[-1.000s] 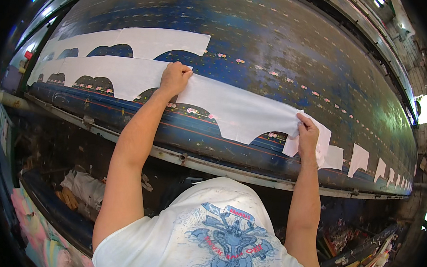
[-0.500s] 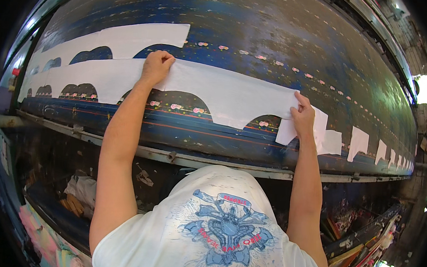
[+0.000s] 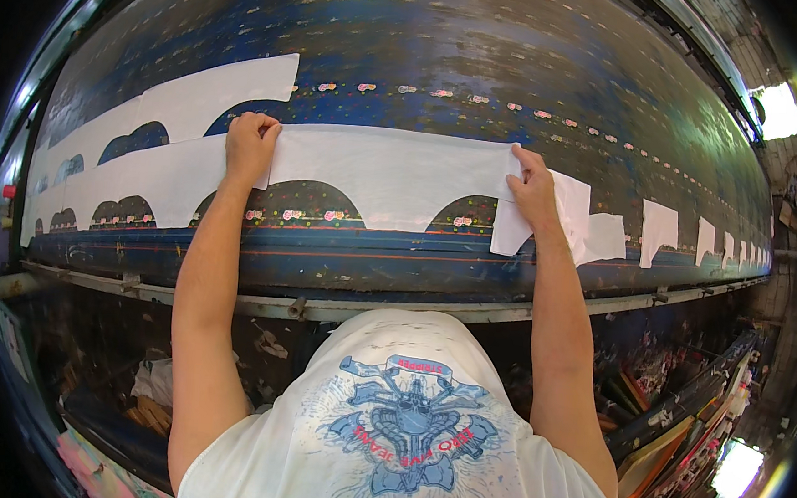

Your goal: The person repeatedly picks up white fabric pieces with scalloped edges from a conveyor belt, unfolds them, and places them flat on the belt surface. The person smooths each piece with both hands and continues the cycle for multiple pieces.

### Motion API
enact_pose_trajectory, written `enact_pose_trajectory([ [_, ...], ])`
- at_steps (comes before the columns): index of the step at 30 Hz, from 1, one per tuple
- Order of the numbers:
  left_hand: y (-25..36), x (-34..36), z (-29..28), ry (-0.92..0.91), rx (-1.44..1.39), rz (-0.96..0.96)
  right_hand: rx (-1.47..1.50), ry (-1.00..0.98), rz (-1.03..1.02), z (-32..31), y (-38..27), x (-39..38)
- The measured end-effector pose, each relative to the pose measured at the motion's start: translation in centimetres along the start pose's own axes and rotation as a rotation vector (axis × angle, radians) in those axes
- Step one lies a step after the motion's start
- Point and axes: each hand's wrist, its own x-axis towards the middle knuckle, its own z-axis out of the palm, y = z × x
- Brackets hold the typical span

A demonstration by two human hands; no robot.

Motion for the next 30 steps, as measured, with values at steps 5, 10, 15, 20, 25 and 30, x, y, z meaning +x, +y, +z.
enact_pose_trajectory([
  [5,2.8,-6.1,2.2,-0.072,0.465,0.410,-0.087,-0.053,0.012,-0.5,-1.0,0.2],
  [10,8.7,-13.7,-2.6,-0.499,0.265,0.760,-0.101,-0.066,-0.002,-0.5,-0.9,0.5],
  [15,13.1,-12.5,2.6,-0.352,0.191,0.781,-0.153,-0.031,-0.048,-0.1,0.4,1.4],
  [20,23.7,-10.5,9.5,-0.275,0.122,0.719,-0.095,-0.002,-0.052,0.1,-3.4,0.7],
  [25,32.9,-8.5,12.5,-0.427,0.212,0.552,0.245,-0.120,-0.010,0.1,-12.3,-4.0],
  [30,35.8,-7.9,17.5,-0.302,0.111,0.688,-0.069,-0.095,-0.101,-6.0,-8.6,-9.0],
])
